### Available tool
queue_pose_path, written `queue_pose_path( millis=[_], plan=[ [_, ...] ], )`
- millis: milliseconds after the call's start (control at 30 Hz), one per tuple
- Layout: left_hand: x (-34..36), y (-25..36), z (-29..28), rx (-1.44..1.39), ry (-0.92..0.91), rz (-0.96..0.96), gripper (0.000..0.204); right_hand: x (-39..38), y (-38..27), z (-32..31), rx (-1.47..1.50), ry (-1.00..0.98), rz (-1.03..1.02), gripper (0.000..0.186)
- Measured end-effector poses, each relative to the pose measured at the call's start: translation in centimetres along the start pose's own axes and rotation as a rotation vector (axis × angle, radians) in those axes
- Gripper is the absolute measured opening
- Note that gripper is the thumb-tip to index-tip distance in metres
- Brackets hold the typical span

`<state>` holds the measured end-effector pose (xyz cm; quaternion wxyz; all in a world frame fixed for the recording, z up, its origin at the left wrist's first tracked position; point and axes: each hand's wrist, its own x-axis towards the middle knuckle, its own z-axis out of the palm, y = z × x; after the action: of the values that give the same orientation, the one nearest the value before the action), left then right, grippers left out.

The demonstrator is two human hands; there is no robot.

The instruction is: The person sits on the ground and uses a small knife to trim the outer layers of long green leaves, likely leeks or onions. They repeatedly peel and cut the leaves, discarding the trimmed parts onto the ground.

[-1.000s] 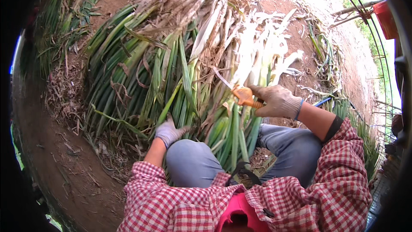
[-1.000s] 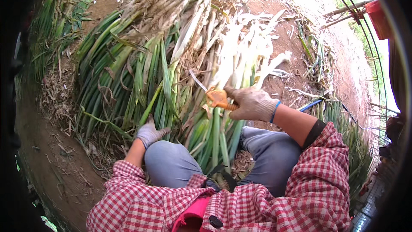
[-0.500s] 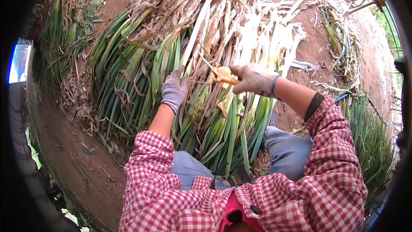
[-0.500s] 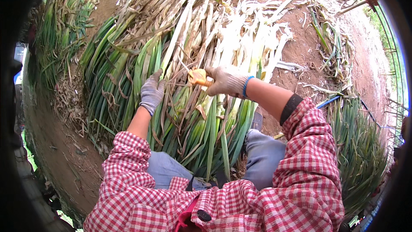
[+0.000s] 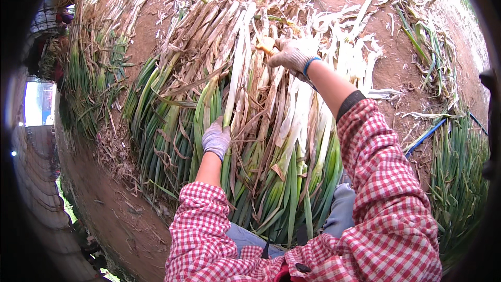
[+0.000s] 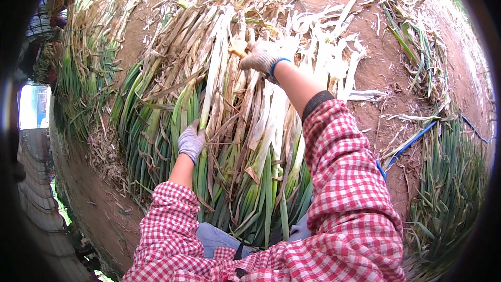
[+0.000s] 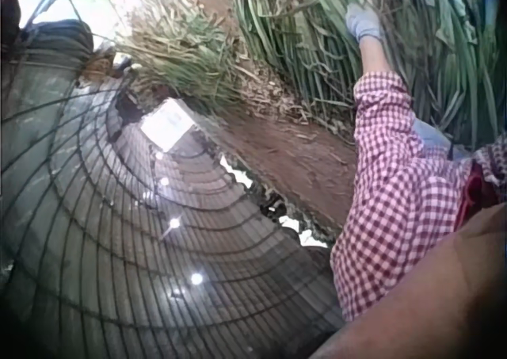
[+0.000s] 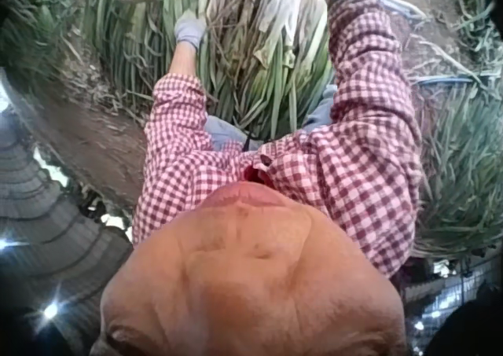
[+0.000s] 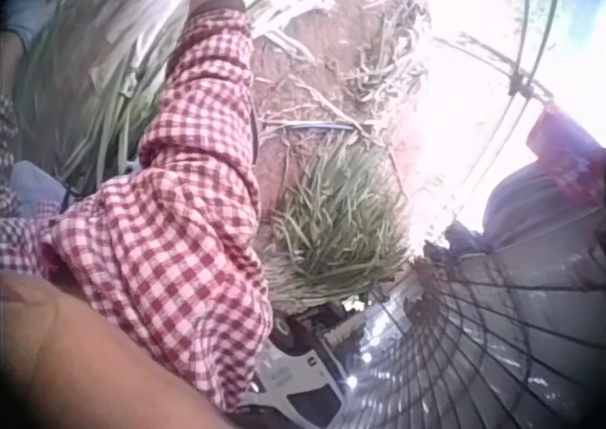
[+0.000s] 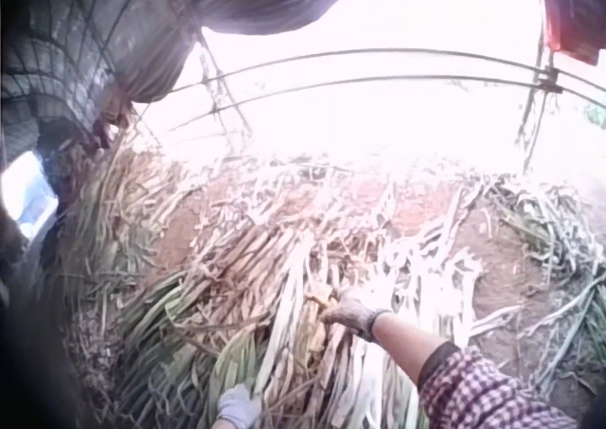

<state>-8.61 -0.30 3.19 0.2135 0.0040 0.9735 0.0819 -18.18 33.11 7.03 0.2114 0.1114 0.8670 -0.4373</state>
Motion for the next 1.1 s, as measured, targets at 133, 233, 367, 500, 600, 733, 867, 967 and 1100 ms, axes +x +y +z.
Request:
queue_pose_path(
  millis=[133,233,367,500,600,733,867,967,1100],
  plan=[
    [0.7,0.0,0.7,-0.044,0.052,0.052,0.053,1.7,1.8,0.9,0.025,0.032,-0.012,0.068],
    [0.8,-1.0,-0.4,-0.034,0.003,0.029,0.057,-1.7,0.7,3.3,-0.208,-0.008,-0.154,0.077],
    [2.3,0.9,-2.1,-0.052,-0.22,-0.066,0.065,-2.7,-0.4,1.5,-0.002,-0.059,0.004,0.065],
    [-0.1,5.0,-4.1,0.023,-0.322,-0.005,0.066,-3.3,0.7,0.8,0.02,0.019,0.002,0.066],
    [-2.9,5.5,-3.5,0.046,-0.314,-0.012,0.067,-3.6,2.1,1.7,-0.044,0.049,-0.065,0.073],
    [-6.1,6.2,-0.9,0.065,-0.291,0.019,0.065,-3.2,4.0,0.5,0.141,0.072,-0.079,0.072],
    [-9.6,6.3,1.1,0.041,-0.359,-0.076,0.065,-8.6,1.4,-0.6,-0.03,-0.017,-0.031,0.074],
    [-12.7,9.9,3.1,-0.156,-0.412,0.075,0.053,-8.9,5.7,-1.5,0.084,0.15,0.122,0.084],
    [-17.0,8.8,7.0,-0.161,-0.309,0.347,0.054,-16.6,4.4,1.4,-0.186,-0.359,-0.067,0.082]
  ],
)
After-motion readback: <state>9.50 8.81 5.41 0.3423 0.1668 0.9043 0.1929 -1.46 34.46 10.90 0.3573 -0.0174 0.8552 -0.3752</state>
